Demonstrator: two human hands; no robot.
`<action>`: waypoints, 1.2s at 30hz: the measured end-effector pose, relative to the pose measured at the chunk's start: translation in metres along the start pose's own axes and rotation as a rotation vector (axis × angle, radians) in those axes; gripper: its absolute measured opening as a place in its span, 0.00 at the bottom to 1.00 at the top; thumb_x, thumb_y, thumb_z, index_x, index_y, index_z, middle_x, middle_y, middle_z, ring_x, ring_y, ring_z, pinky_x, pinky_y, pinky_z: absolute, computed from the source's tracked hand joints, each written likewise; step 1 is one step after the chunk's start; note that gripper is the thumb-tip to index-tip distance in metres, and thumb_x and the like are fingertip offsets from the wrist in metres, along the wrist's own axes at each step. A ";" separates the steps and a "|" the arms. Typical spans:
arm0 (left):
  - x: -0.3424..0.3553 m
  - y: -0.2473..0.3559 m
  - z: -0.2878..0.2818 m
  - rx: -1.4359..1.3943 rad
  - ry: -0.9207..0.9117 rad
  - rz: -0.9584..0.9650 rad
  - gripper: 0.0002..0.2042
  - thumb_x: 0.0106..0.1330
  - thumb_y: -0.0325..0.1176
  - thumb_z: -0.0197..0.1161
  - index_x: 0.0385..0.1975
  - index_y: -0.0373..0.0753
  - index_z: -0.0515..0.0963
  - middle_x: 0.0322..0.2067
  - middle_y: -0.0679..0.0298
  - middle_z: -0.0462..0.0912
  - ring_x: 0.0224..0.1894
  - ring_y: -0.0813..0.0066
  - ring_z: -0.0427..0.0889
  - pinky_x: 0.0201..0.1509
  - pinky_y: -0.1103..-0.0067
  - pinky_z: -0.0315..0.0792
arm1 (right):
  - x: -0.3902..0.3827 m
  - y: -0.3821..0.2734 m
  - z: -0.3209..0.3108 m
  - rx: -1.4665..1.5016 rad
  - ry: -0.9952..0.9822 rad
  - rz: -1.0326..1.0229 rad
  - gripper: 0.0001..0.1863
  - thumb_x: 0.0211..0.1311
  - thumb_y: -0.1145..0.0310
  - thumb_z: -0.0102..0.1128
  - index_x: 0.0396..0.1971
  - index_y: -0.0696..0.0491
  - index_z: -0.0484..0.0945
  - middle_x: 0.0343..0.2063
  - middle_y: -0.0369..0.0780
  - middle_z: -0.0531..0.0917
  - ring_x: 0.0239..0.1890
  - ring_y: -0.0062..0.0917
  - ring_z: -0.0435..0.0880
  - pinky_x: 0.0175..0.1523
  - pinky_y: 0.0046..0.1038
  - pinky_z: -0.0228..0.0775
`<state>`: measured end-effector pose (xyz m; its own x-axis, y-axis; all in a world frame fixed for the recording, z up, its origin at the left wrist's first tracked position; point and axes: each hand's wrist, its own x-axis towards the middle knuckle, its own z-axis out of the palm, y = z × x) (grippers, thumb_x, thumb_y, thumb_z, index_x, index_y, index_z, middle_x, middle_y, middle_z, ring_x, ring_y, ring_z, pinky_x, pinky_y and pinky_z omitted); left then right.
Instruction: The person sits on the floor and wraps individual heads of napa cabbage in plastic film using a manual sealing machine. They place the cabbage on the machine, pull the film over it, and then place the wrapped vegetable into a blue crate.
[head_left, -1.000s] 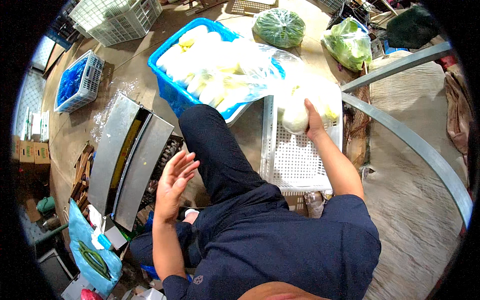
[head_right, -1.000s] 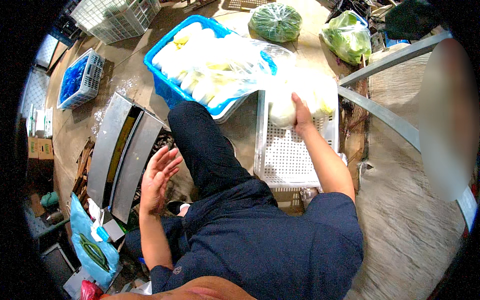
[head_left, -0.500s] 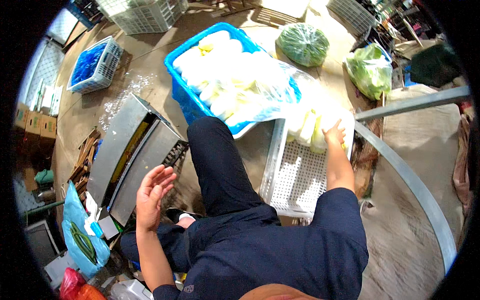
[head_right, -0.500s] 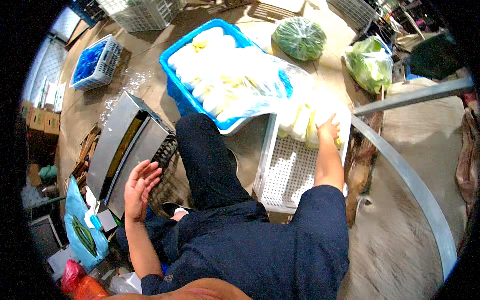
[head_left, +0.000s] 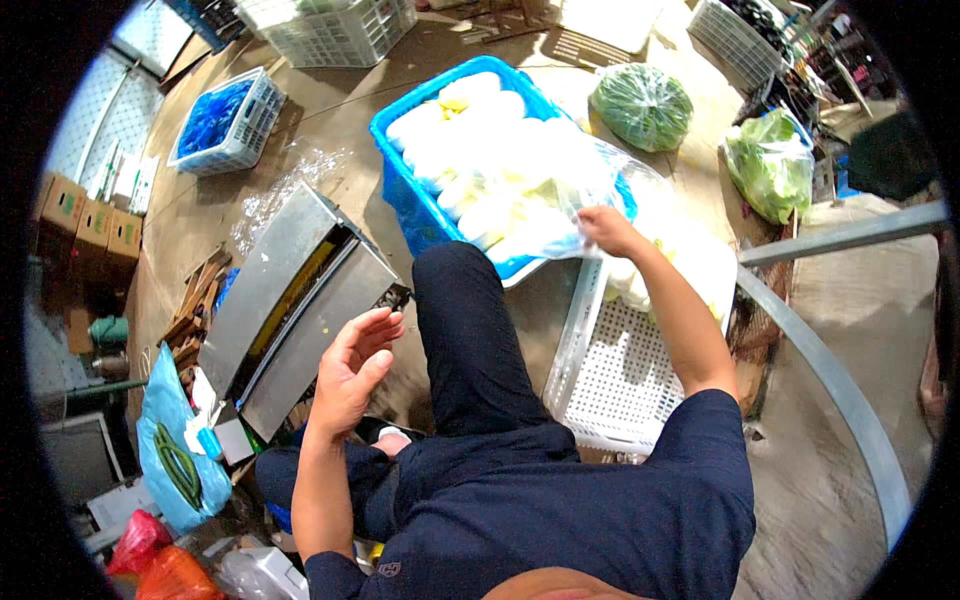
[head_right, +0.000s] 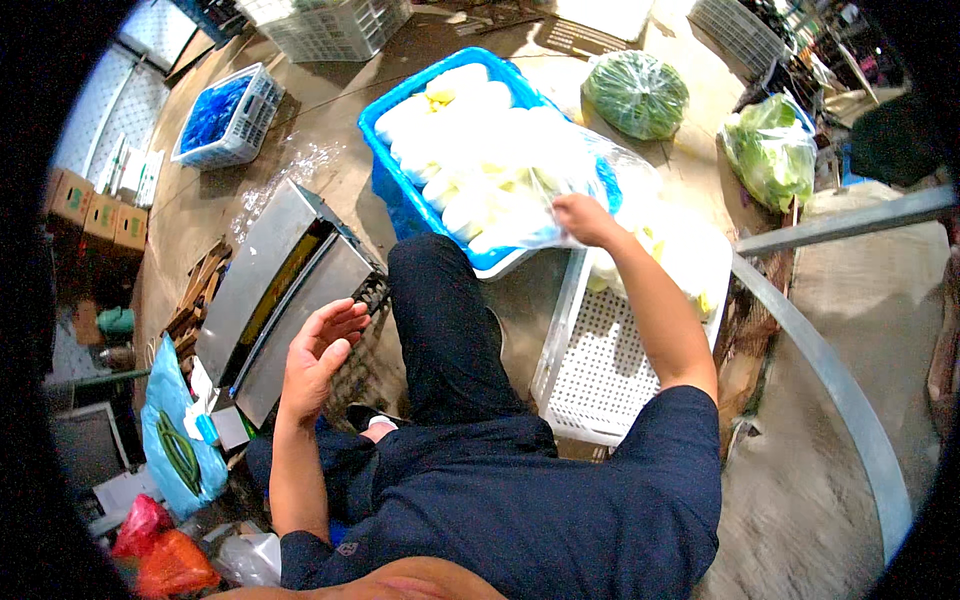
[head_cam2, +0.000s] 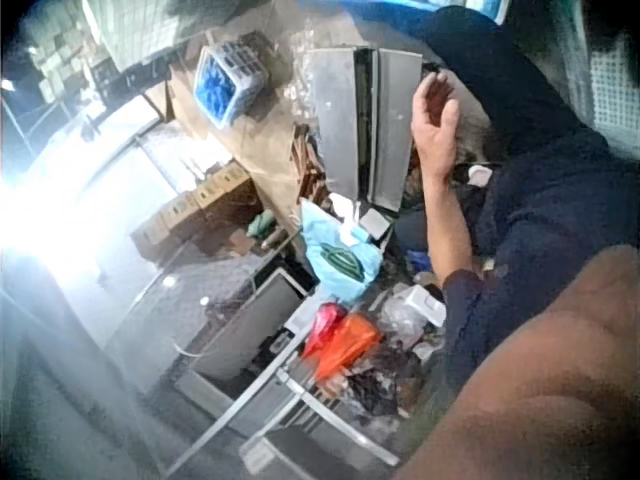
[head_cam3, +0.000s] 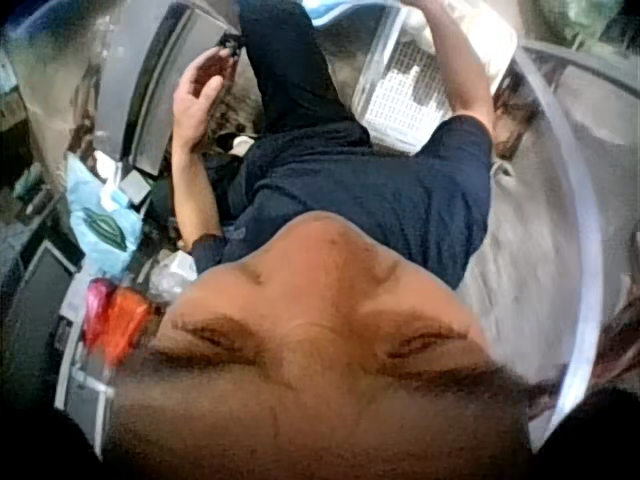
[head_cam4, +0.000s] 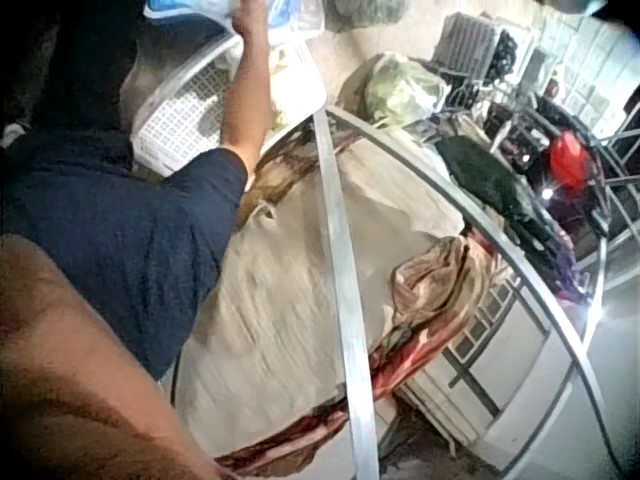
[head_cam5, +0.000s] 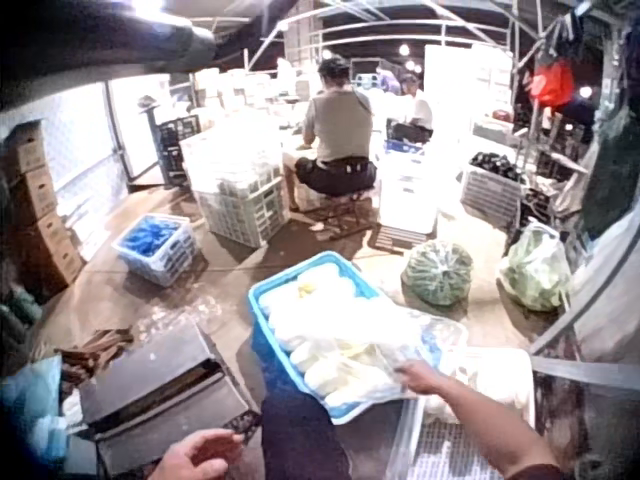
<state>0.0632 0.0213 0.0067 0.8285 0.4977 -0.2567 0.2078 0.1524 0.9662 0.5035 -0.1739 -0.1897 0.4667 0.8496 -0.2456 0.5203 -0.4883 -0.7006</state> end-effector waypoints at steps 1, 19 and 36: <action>-0.001 0.002 0.000 0.009 -0.001 0.007 0.29 0.68 0.42 0.66 0.65 0.35 0.68 0.60 0.57 0.77 0.61 0.65 0.77 0.67 0.71 0.67 | 0.019 0.002 0.012 -0.015 -0.246 0.137 0.11 0.60 0.70 0.59 0.38 0.60 0.82 0.37 0.53 0.85 0.40 0.43 0.86 0.45 0.37 0.77; -0.037 -0.052 -0.046 -0.157 0.288 -0.090 0.22 0.69 0.29 0.63 0.62 0.31 0.70 0.58 0.55 0.78 0.60 0.65 0.78 0.66 0.72 0.69 | 0.195 0.026 0.036 -0.467 0.432 -0.349 0.22 0.59 0.48 0.63 0.39 0.53 0.82 0.44 0.48 0.84 0.50 0.45 0.81 0.57 0.43 0.73; -0.049 -0.073 -0.060 -0.143 0.391 -0.150 0.22 0.70 0.29 0.63 0.62 0.30 0.70 0.58 0.54 0.78 0.60 0.64 0.79 0.65 0.72 0.70 | 0.225 -0.038 0.074 -0.365 0.180 -0.012 0.25 0.73 0.49 0.44 0.47 0.54 0.82 0.47 0.52 0.84 0.54 0.46 0.80 0.60 0.41 0.70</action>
<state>-0.0238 0.0370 -0.0525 0.5295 0.7428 -0.4098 0.2140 0.3505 0.9118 0.5356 0.0509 -0.2682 0.5596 0.8233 -0.0951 0.7312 -0.5444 -0.4111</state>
